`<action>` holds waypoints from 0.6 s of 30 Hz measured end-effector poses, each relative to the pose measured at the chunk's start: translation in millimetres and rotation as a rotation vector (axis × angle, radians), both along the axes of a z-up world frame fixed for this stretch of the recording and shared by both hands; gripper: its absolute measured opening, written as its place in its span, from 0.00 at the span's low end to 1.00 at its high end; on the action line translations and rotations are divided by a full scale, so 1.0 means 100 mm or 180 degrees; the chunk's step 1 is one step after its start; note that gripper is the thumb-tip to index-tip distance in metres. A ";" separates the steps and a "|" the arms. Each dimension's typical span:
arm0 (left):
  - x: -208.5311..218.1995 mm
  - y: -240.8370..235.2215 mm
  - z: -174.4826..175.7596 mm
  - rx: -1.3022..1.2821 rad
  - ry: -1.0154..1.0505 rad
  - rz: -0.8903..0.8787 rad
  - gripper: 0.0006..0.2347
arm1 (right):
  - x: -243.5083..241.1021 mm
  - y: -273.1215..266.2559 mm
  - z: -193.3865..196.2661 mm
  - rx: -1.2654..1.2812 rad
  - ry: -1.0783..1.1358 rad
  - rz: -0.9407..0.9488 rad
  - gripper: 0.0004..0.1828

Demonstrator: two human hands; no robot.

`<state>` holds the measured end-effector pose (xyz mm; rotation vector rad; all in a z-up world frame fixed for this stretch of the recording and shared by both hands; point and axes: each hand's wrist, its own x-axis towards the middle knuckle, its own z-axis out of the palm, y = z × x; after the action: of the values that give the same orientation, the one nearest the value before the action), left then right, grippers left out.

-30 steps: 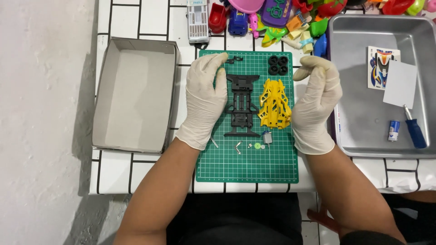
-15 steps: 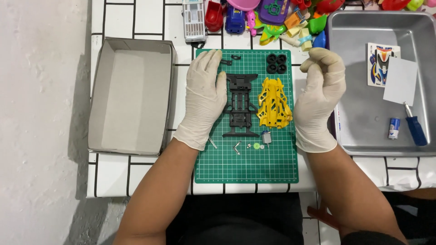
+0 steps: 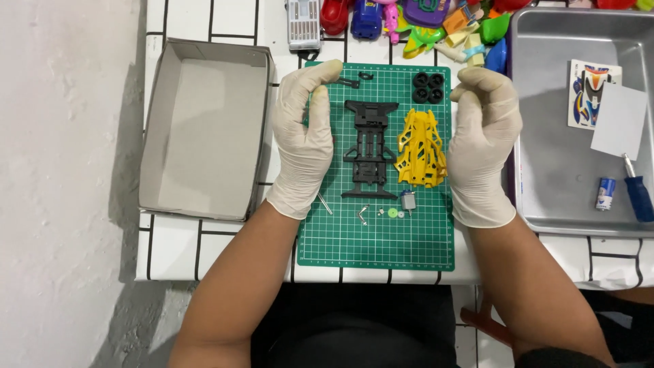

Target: A person wearing white gloves assembles small rollers and screws onto a toy car chassis on a green cutting mat.

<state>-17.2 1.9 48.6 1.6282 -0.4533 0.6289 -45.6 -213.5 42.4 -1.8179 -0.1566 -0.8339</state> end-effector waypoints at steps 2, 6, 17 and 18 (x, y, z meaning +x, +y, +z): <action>0.00 0.01 -0.02 -0.0163 -0.0054 0.0032 0.11 | -0.01 0.02 0.07 -0.0520 0.0021 0.0212 0.14; 0.00 0.05 -0.04 -0.0370 -0.0161 0.0136 0.12 | -0.02 0.06 0.08 -0.1819 0.0257 0.0823 0.10; -0.09 0.10 0.03 -0.0435 -0.0472 0.0092 0.15 | -0.26 0.65 0.38 -0.3195 0.0376 0.2283 0.31; -0.08 0.10 0.03 -0.0477 -0.0496 0.0098 0.15 | -0.25 0.68 0.37 -0.3372 0.0394 0.2315 0.40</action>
<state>-25.6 11.7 51.7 1.4523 -0.4838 0.7979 -70.9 -145.2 79.2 -2.4757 -1.2851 -0.0598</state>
